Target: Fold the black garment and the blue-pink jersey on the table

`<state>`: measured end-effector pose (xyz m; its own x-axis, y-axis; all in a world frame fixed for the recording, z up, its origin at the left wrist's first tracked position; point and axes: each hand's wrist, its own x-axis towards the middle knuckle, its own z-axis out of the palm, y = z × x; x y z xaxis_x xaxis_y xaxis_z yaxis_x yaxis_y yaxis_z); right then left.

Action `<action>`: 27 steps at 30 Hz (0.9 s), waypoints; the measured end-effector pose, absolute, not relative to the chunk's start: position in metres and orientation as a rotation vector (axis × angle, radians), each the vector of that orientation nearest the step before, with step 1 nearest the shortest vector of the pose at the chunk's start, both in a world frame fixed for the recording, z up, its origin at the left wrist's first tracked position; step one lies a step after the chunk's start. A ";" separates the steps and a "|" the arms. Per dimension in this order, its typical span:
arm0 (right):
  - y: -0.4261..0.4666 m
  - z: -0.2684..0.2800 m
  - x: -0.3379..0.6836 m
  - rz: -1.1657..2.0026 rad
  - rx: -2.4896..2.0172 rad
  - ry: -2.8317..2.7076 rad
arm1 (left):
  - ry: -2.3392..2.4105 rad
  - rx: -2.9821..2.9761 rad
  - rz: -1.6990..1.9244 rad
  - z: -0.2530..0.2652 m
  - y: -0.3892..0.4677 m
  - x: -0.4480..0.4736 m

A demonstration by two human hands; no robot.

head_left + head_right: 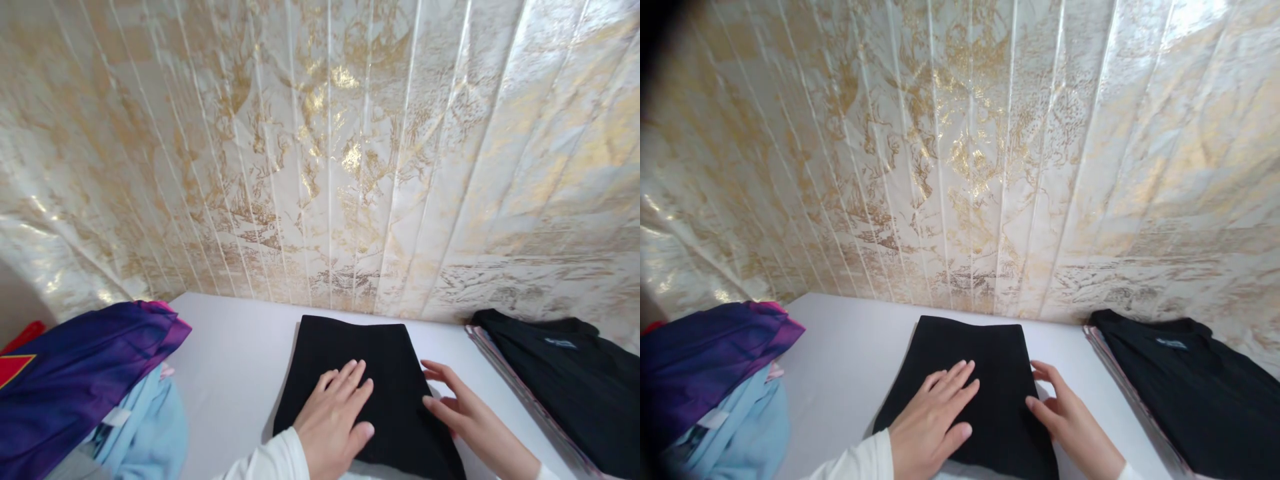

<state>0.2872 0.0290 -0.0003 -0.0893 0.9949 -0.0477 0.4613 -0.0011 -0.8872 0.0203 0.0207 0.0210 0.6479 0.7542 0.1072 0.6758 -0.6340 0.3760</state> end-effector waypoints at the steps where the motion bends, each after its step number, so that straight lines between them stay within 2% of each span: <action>1: 0.022 -0.001 0.286 1.033 -1.538 -1.649 | 1.143 2.575 0.347 0.016 0.019 0.020; 8: 0.016 -0.013 0.277 0.686 -1.568 -1.899 | 1.172 2.606 0.322 -0.006 0.025 0.014; 16: 0.012 -0.018 0.274 0.247 -1.717 -2.089 | 1.286 2.576 0.449 -0.005 0.024 0.004; 21: 0.000 -0.004 0.250 -0.191 -1.449 -2.267 | 1.343 2.609 0.454 -0.004 0.023 0.006; 27: -0.008 -0.021 0.229 -0.068 -1.243 -2.537 | 1.362 2.612 0.394 -0.003 0.028 0.005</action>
